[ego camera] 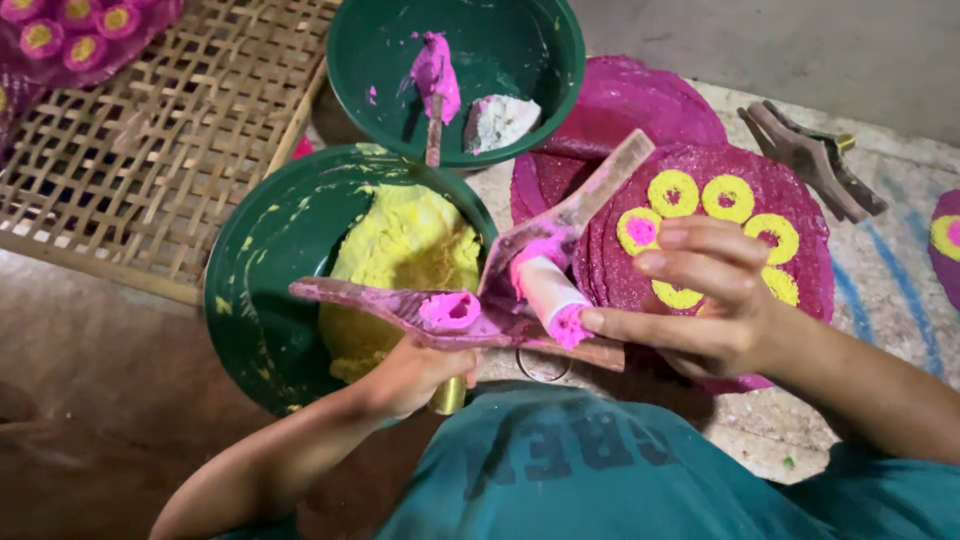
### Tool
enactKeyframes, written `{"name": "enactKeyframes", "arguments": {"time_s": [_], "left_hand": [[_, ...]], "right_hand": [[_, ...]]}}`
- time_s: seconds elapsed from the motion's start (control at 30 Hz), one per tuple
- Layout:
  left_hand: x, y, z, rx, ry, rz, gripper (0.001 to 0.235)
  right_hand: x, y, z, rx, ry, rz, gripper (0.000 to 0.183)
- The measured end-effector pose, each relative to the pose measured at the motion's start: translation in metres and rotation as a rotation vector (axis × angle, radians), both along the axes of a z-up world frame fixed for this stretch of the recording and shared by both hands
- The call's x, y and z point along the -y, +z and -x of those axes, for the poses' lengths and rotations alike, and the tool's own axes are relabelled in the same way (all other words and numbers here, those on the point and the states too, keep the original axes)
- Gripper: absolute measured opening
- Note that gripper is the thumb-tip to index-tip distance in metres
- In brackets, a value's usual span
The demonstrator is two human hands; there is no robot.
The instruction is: The person scoops yellow paste into a circular mold and presses it onto a pink glittery surface to form yellow rings. They then scoop pink paste and press it into the center of each yellow ring using the same mold. The finished pieces are arranged on a pink tray.
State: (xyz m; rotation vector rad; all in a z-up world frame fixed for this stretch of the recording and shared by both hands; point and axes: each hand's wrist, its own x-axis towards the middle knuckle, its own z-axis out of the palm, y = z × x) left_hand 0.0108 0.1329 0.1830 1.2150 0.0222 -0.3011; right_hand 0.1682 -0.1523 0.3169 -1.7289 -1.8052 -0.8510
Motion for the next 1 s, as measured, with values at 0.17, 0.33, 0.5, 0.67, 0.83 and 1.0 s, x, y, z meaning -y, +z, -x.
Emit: {"name": "enactKeyframes", "arguments": {"time_s": [0.17,0.33,0.5,0.67,0.83,1.0], "left_hand": [[-0.010,-0.019,-0.018,-0.263,0.095,-0.109,0.011],[-0.067,-0.051,-0.098,-0.001,0.571,-0.207,0.012],[-0.150,-0.088,-0.217,0.407,0.885,-0.251,0.009],[-0.166,-0.122,-0.308,0.473,1.081,-0.323,0.012],[-0.156,-0.135,-0.308,0.565,1.195,-0.794,0.042],[-0.149,-0.114,-0.301,0.607,1.112,-0.629,0.049]], "right_hand": [[-0.024,0.009,-0.016,-0.012,-0.048,0.070,0.042],[-0.069,0.002,-0.088,-0.656,-0.114,-0.096,0.049],[-0.198,-0.118,-0.203,-1.011,-0.063,0.333,0.025],[-0.292,-0.230,-0.261,-0.553,-0.230,0.811,0.030],[-0.240,-0.220,-0.320,-0.554,-0.591,0.992,0.029],[-0.206,-0.178,-0.344,-1.019,-0.726,0.794,0.036]]}}
